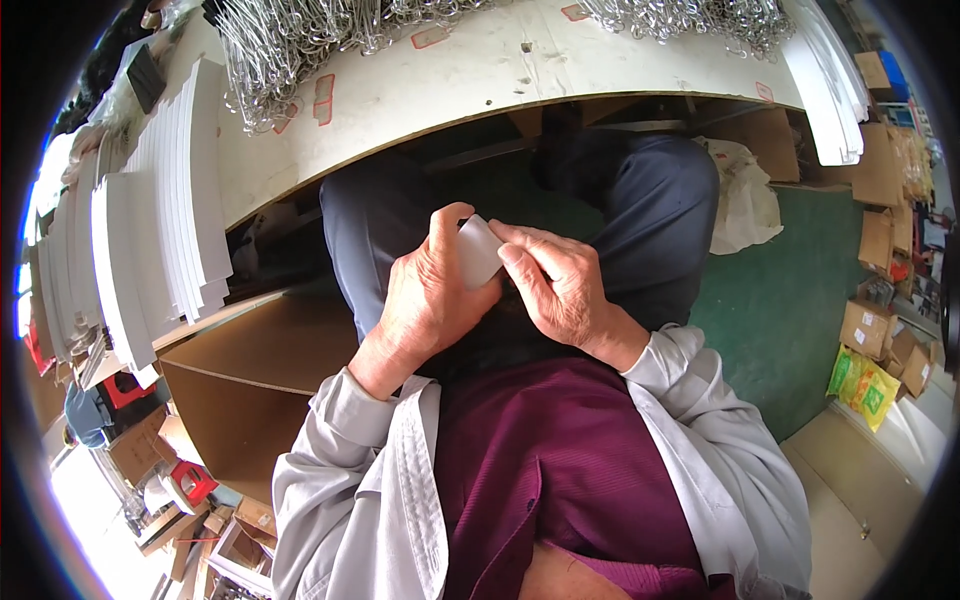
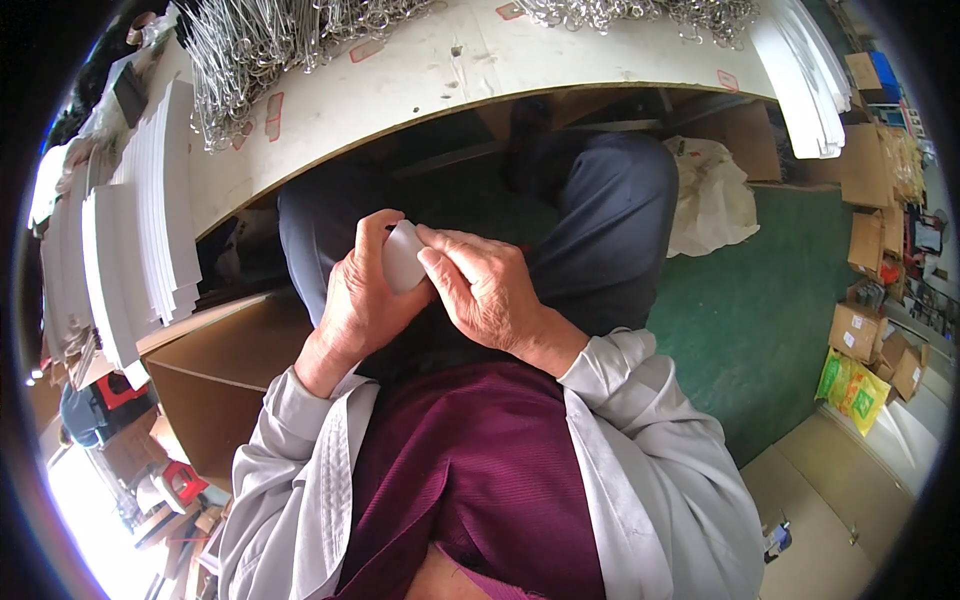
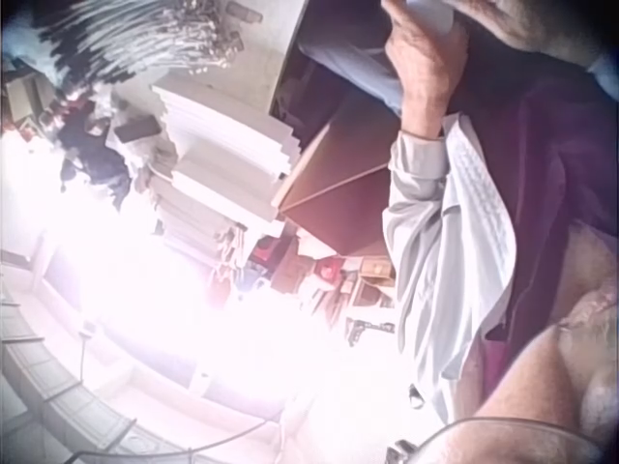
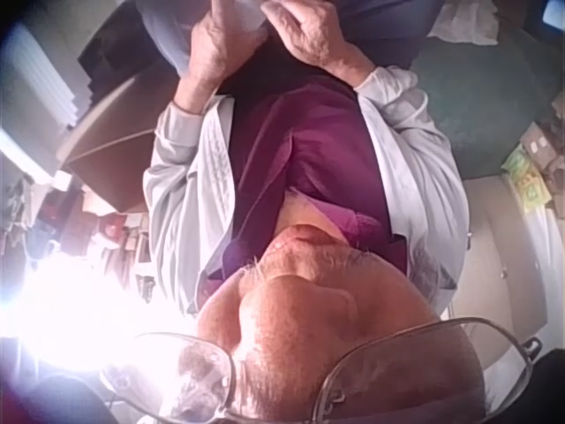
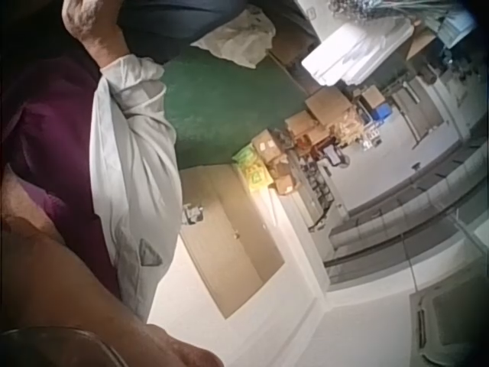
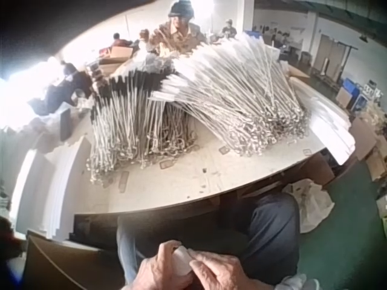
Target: Placing wire brushes into a paper sleeve.
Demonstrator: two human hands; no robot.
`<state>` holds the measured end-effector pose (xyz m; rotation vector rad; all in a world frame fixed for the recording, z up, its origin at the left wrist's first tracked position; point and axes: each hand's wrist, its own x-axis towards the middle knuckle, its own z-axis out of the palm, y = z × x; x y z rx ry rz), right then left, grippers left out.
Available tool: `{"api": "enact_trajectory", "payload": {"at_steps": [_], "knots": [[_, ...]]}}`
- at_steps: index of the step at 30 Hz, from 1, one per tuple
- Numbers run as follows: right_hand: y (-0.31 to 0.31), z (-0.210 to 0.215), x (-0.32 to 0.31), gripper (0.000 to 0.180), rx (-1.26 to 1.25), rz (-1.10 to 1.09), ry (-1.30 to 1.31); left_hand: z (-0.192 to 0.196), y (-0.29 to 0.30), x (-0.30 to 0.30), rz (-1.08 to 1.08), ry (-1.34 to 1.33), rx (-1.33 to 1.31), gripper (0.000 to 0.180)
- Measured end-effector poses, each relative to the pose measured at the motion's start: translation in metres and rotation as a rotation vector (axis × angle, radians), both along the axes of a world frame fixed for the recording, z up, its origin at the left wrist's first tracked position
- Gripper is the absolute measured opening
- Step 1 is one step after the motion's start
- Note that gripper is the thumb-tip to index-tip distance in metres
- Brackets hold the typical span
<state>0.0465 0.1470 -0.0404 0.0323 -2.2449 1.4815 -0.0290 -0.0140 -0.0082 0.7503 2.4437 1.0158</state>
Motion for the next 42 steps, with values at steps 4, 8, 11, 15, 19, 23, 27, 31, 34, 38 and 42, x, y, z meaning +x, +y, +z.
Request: {"api": "enact_trajectory", "payload": {"at_steps": [4,8,11,15,19,23,27,31,34,38,42], "knots": [[0.001,0.011,0.001,0.023,-0.384,0.031,-0.445,-0.008,-0.001,0.003,0.009,0.052,-0.012,0.064],[-0.007,0.004,-0.007,0.017,-0.413,-0.008,-0.363,-0.006,0.002,0.005,0.032,0.114,-0.008,0.062],[-0.015,0.005,-0.014,0.01,-0.54,-0.04,-0.367,-0.008,0.002,0.006,0.066,0.11,-0.029,0.062],[-0.012,0.005,-0.016,0.011,-0.623,-0.029,-0.424,-0.005,0.003,0.006,0.055,0.173,0.021,0.058],[-0.007,0.01,-0.018,0.011,-0.637,-0.049,-0.42,-0.006,0.003,0.008,0.071,0.227,0.037,0.057],[-0.002,0.012,-0.02,0.013,-0.791,-0.03,-0.55,-0.012,-0.004,0.011,0.075,0.227,-0.042,0.063],[0.002,0.011,-0.019,0.014,-0.794,-0.007,-0.581,-0.011,-0.006,0.011,0.037,0.325,0.027,0.054],[0.002,0.012,-0.018,0.016,-0.795,-0.012,-0.609,-0.009,-0.007,0.013,0.033,0.336,0.022,0.054],[0.003,0.011,-0.016,0.018,-0.83,-0.023,-0.609,-0.011,-0.008,0.014,0.025,0.332,0.048,0.056],[0.001,0.013,-0.014,0.02,-0.768,-0.032,-0.57,-0.013,-0.007,0.016,0.021,0.357,0.058,0.058],[-0.003,0.007,-0.012,0.024,-0.512,-0.071,-0.393,-0.013,-0.008,0.017,0.032,0.281,0.048,0.059]]}}
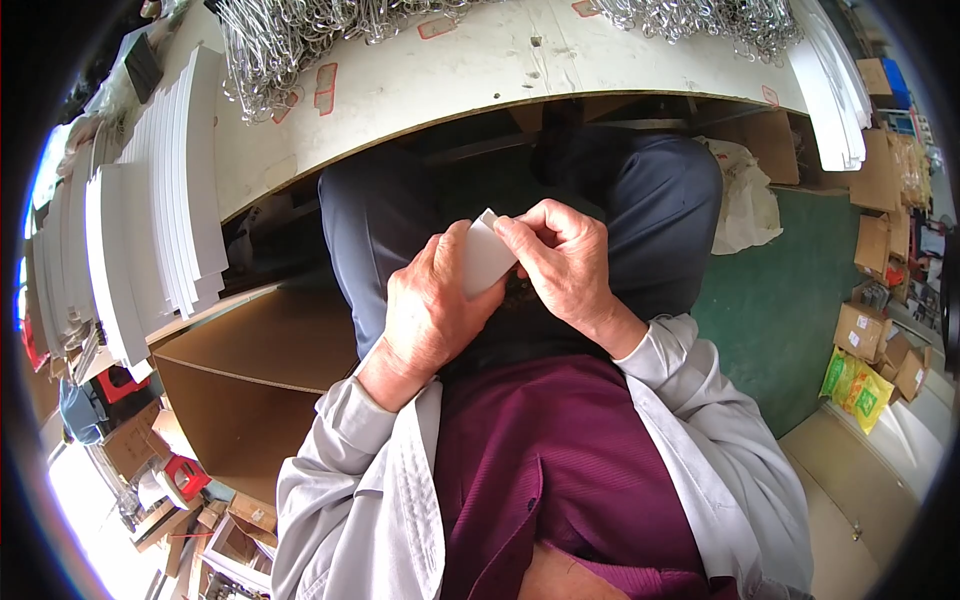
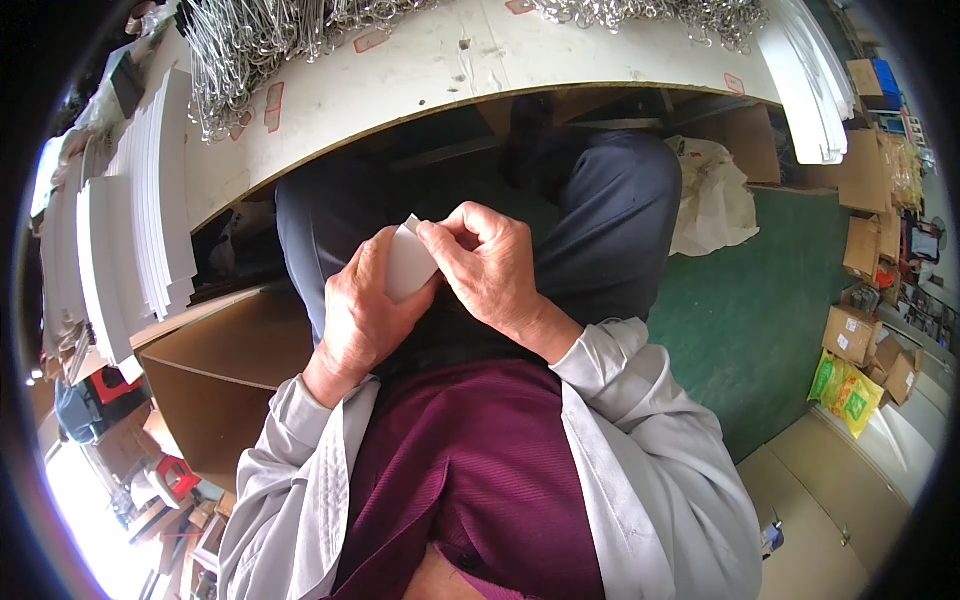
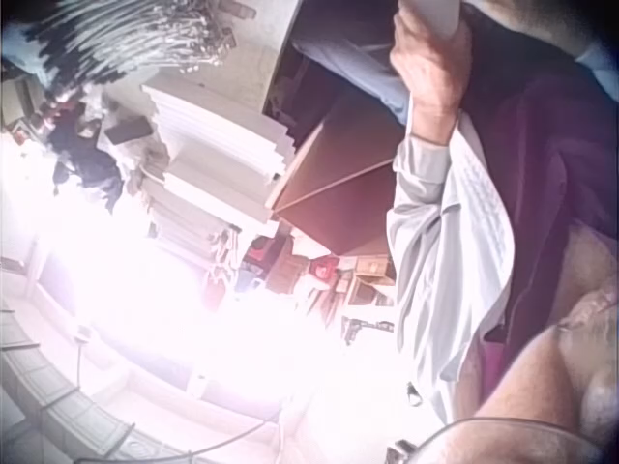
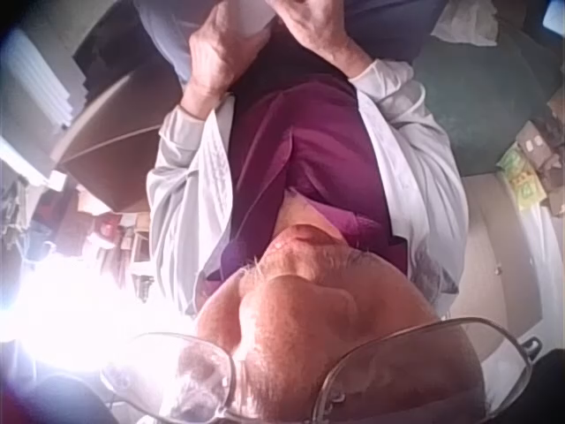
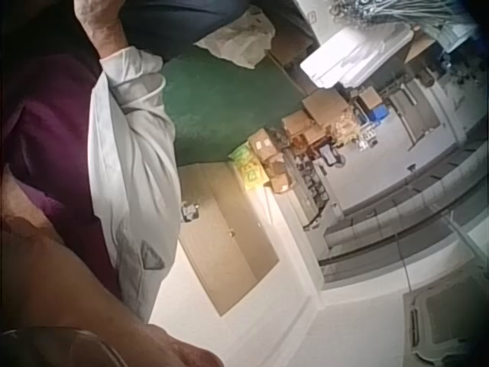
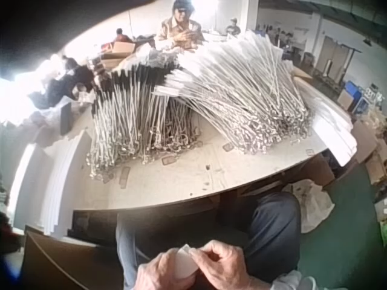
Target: Placing wire brushes into a paper sleeve.
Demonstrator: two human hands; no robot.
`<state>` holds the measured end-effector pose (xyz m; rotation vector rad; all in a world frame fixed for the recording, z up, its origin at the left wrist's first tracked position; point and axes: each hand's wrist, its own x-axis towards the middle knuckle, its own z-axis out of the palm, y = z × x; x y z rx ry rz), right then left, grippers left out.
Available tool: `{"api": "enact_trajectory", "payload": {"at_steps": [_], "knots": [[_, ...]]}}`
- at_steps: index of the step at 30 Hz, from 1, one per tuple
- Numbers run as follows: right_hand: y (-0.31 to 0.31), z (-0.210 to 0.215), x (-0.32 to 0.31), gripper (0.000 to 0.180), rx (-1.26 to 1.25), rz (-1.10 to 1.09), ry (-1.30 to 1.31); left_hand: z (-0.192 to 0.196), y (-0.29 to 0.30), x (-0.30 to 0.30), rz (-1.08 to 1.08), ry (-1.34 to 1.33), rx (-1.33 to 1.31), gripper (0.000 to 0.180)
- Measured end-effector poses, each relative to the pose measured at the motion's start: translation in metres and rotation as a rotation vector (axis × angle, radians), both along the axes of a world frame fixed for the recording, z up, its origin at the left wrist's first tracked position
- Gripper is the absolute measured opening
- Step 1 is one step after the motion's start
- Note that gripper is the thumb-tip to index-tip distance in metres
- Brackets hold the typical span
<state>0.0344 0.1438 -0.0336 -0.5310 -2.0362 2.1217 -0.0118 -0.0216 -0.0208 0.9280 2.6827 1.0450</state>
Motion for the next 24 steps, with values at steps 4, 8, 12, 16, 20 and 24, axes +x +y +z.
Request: {"api": "enact_trajectory", "payload": {"at_steps": [4,8,12,16,20,24], "knots": [[0.005,0.005,-0.003,0.025,0.028,0.034,-0.072,-0.002,0.0,0.001,-0.01,0.021,0.009,0.06],[0.005,0.005,-0.004,0.022,0.093,0.077,-0.085,-0.001,0.0,0.001,-0.003,0.04,0.004,0.061],[-0.01,-0.003,0.008,0.023,-0.05,0.041,0.073,0.01,0.002,-0.009,0.095,-0.064,0.046,0.059],[-0.008,-0.005,0.009,0.04,0.012,0.132,0.136,0.011,0.001,-0.011,0.059,-0.065,0.06,0.059],[-0.007,-0.001,0.01,0.042,0.205,0.182,0.225,0.002,-0.003,-0.008,0.023,-0.064,0.083,0.059],[-0.009,-0.002,0.006,0.043,0.318,0.187,0.296,0.004,-0.003,-0.01,0.056,-0.114,0.089,0.057]]}}
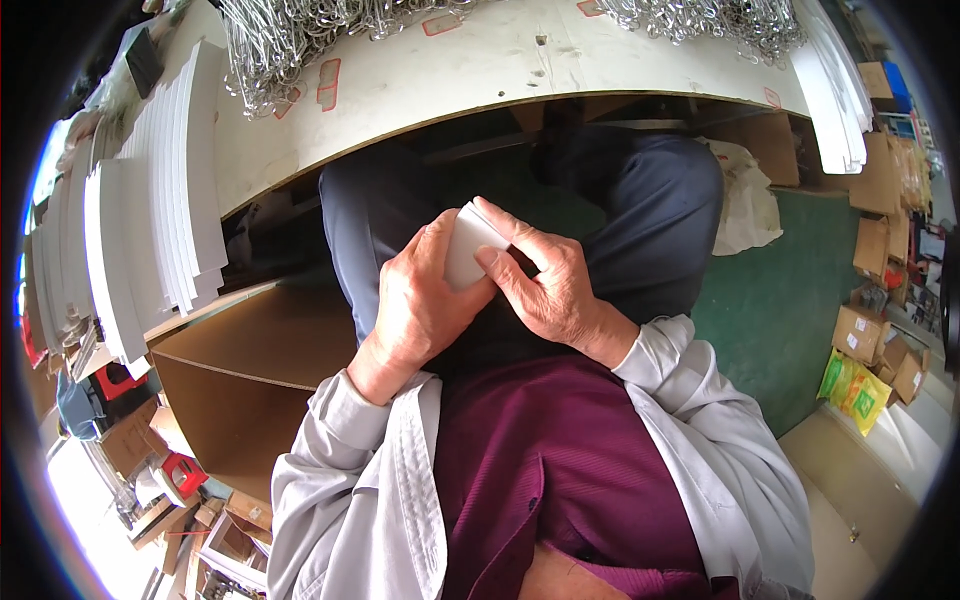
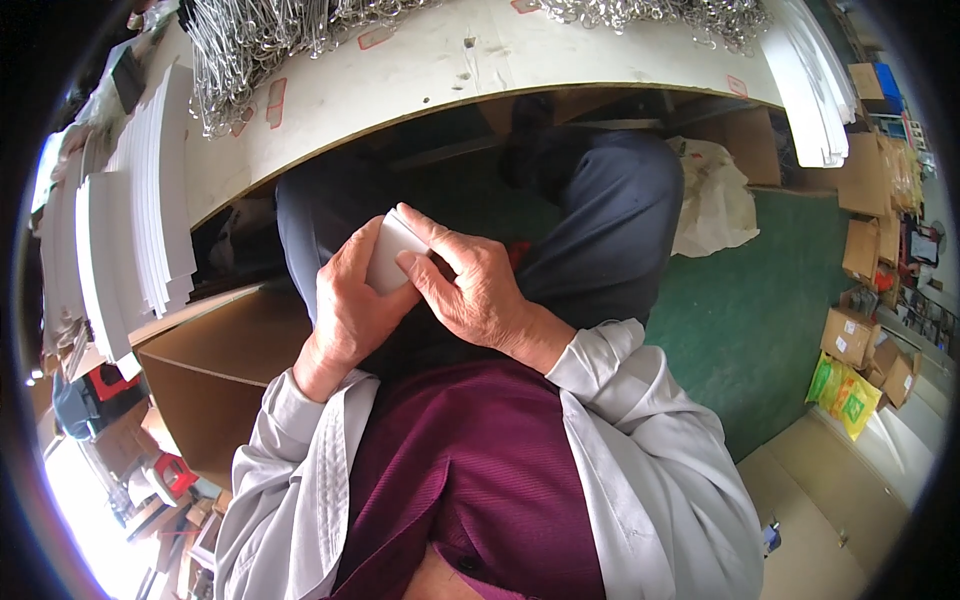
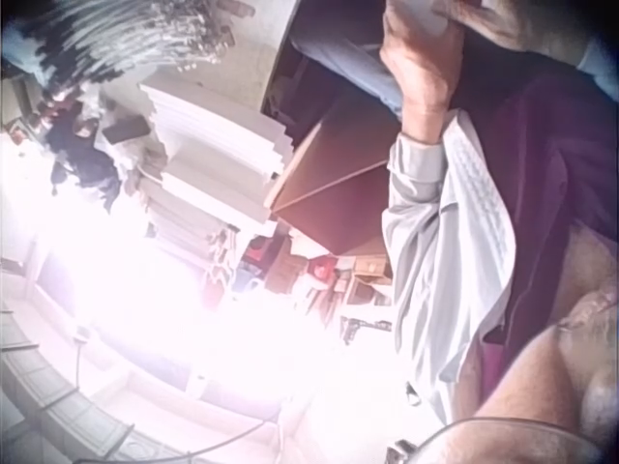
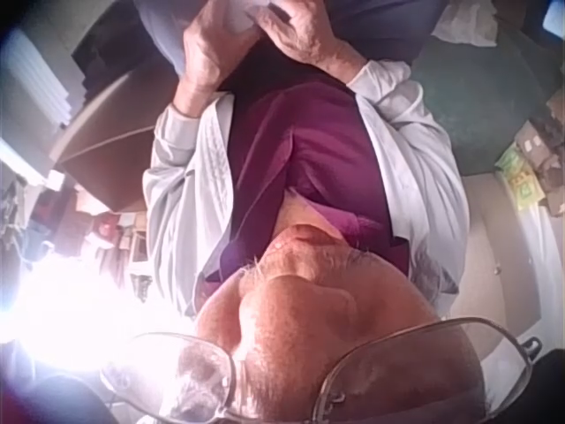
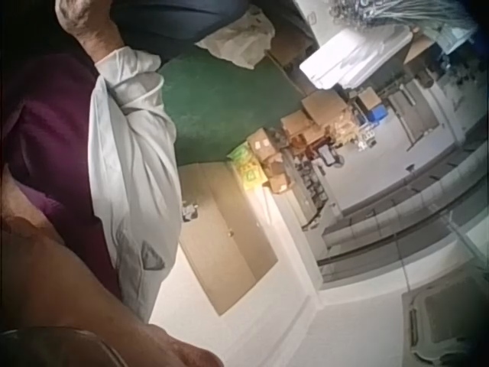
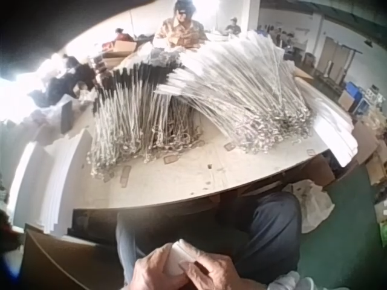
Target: Placing wire brushes into a paper sleeve.
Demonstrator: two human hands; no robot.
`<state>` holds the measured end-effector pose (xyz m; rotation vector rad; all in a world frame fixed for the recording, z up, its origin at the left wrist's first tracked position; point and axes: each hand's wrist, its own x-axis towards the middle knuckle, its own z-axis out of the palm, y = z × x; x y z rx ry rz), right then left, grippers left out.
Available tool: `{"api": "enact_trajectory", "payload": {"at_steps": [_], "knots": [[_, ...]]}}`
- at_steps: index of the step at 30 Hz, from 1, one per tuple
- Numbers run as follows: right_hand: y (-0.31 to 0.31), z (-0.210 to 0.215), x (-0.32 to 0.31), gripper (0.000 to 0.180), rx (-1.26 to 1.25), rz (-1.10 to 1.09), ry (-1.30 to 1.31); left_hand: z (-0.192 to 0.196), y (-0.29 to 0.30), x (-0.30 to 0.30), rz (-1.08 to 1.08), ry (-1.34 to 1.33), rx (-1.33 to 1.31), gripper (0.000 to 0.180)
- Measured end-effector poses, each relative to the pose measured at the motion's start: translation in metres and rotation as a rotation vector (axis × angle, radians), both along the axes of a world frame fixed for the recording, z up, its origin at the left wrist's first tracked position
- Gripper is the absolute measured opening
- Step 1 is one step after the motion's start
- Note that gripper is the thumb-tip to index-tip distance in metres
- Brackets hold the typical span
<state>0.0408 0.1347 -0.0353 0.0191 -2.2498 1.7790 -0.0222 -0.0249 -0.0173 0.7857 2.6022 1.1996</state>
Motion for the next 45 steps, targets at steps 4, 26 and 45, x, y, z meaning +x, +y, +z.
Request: {"api": "enact_trajectory", "payload": {"at_steps": [4,26,45], "knots": [[-0.005,0.0,-0.006,0.042,0.004,0.028,0.004,-0.001,-0.006,-0.001,0.029,0.024,-0.014,0.057],[0.025,0.038,-0.095,0.019,0.323,-0.111,0.219,0.12,-0.146,-0.037,0.419,-0.007,-0.169,0.024],[0.035,0.0,-0.141,0.006,0.561,-0.234,0.319,0.089,-0.333,-0.236,0.726,0.625,-1.018,0.026]]}}
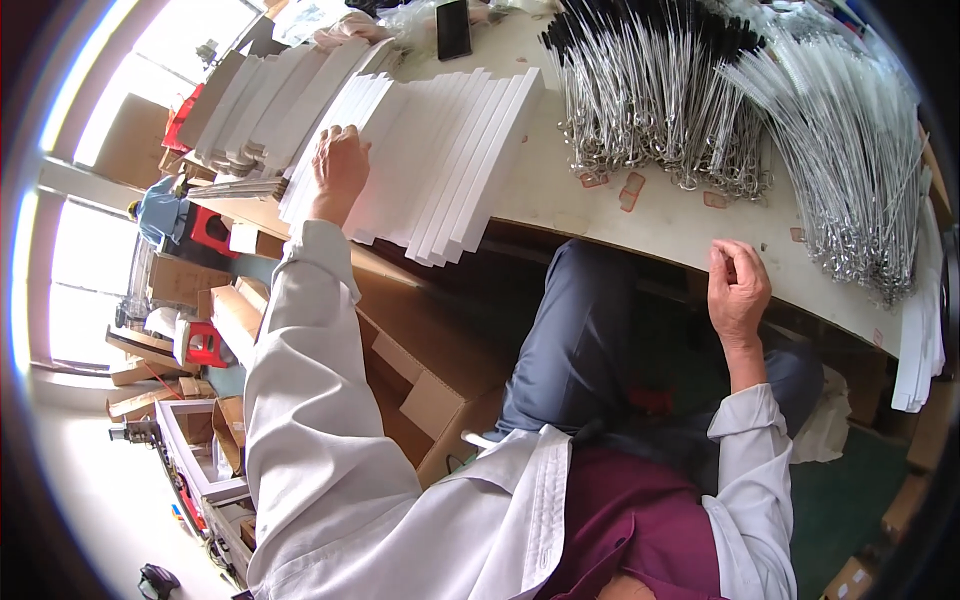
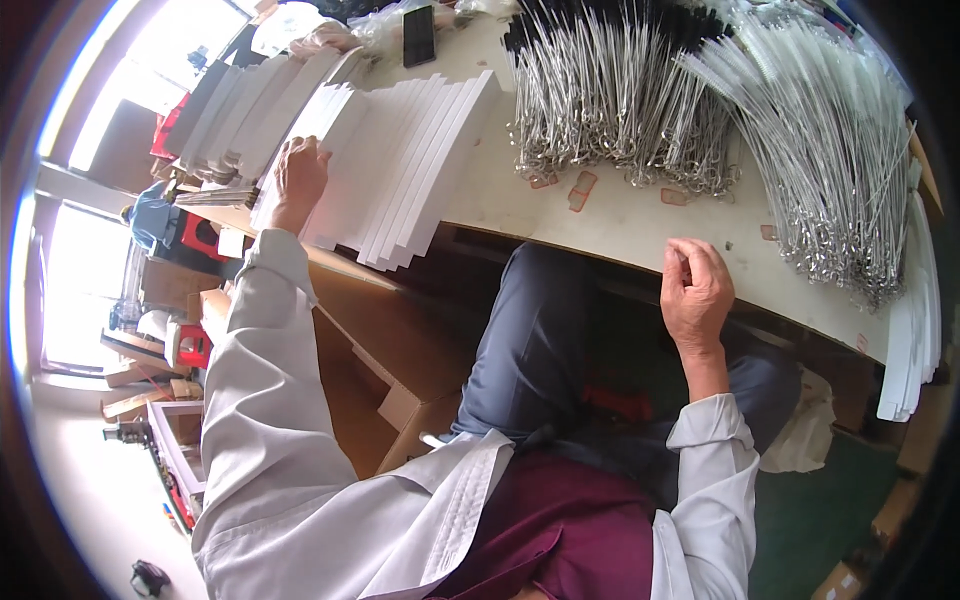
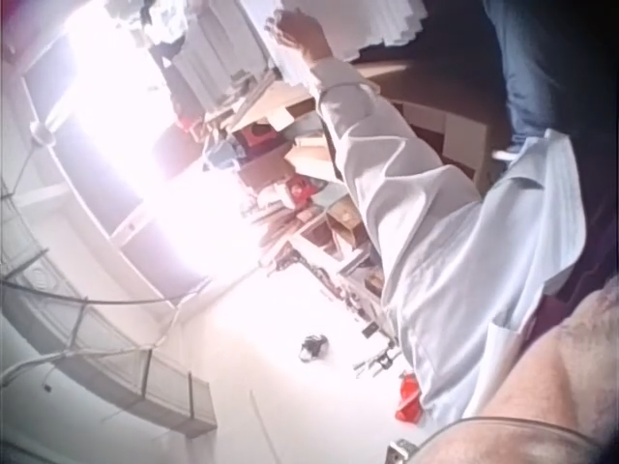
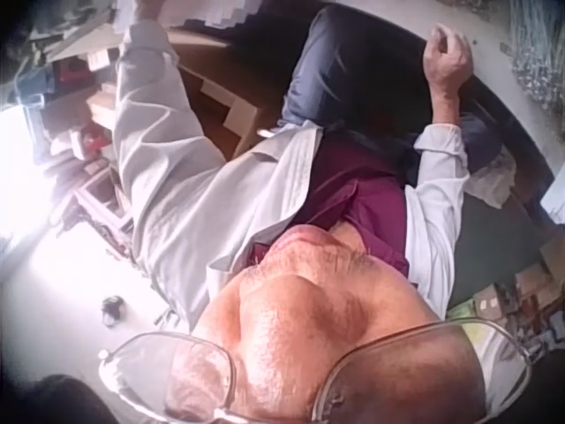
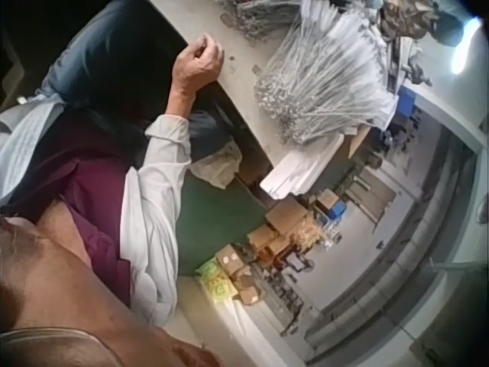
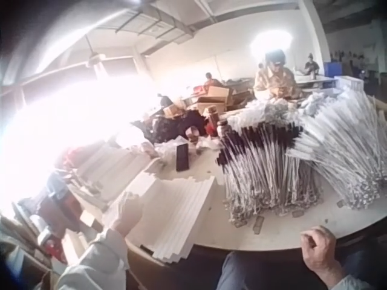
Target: Placing wire brushes into a paper sleeve.
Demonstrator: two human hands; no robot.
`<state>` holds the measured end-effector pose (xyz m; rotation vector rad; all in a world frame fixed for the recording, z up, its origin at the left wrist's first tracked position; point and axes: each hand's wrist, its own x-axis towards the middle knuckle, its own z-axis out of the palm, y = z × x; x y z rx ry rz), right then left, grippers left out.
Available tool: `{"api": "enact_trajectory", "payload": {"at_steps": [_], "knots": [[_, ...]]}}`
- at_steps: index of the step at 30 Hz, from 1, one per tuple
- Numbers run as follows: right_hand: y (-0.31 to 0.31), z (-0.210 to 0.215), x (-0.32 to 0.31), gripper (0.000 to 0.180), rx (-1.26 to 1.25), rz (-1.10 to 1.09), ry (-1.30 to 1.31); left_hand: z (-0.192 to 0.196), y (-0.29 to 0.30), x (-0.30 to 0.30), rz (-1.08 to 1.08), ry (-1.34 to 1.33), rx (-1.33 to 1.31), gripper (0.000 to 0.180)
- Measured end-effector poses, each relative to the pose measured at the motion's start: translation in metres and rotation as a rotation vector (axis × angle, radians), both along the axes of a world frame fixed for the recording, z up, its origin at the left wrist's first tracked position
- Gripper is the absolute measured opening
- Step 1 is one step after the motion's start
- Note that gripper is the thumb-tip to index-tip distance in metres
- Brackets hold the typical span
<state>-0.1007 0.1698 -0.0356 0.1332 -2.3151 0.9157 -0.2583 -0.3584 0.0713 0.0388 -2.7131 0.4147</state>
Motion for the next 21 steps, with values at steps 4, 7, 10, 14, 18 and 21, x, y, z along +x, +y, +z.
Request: {"api": "enact_trajectory", "payload": {"at_steps": [4,7,10,14,18,21], "knots": [[0.004,0.004,0.002,0.008,0.03,-0.023,0.041,-0.016,-0.008,-0.001,-0.152,0.145,-0.072,0.045],[0.002,0.006,-0.001,0.007,0.043,-0.029,0.089,0.001,0.019,0.016,-0.414,0.221,0.093,0.043],[0.006,0.003,-0.003,0.005,-0.012,-0.018,0.082,0.016,0.095,0.045,-0.438,0.074,0.354,0.032],[0.014,0.011,0.009,0.006,-0.327,0.112,-0.045,0.007,0.188,0.075,-0.615,-0.046,0.537,0.025],[0.063,0.059,0.049,0.006,-0.104,0.027,0.06,-0.046,0.228,0.066,-0.609,0.011,0.788,0.022],[0.124,0.067,0.082,0.009,-0.125,-0.264,0.026,-0.083,0.242,0.053,-0.624,0.098,0.816,0.022]]}}
